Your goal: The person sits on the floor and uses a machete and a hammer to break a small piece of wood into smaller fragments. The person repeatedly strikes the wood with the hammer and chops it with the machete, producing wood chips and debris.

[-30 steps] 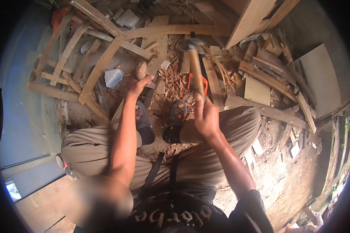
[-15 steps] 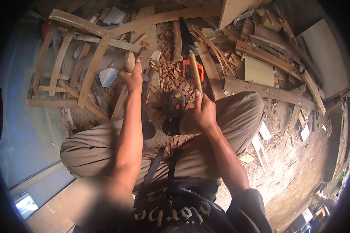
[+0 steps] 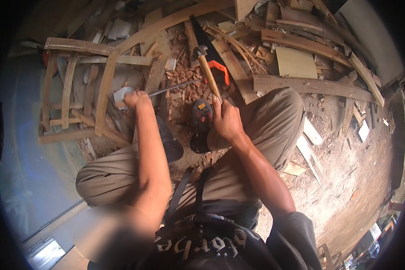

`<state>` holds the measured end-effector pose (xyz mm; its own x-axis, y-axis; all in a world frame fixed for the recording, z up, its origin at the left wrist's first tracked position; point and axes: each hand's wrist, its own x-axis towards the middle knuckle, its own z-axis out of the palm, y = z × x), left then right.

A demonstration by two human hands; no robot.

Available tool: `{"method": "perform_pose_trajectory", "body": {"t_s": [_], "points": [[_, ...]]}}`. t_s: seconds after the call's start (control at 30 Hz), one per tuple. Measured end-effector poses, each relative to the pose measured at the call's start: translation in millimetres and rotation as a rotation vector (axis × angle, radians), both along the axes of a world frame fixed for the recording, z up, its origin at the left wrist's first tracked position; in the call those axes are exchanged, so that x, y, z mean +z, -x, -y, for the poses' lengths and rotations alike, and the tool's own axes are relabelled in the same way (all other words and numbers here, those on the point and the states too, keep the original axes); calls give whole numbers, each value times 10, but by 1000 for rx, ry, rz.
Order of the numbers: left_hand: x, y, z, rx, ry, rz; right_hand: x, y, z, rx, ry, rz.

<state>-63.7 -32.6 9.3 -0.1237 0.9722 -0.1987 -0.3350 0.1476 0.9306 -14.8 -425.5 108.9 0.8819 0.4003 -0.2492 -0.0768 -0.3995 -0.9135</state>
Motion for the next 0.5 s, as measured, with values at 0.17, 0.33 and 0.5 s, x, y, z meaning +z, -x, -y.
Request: {"method": "perform_pose_trajectory", "body": {"t_s": [0.17, 0.33, 0.5], "points": [[557, -208, 1239, -433, 78, 200, -74, -99, 179, -132, 64, -69], [1393, -389, 926, -489, -90, 389, -164, -259, 40, -173, 64, -209], [1549, -549, 817, -556, -322, 166, -255, -300, -16, -142, 94, -227]]}}
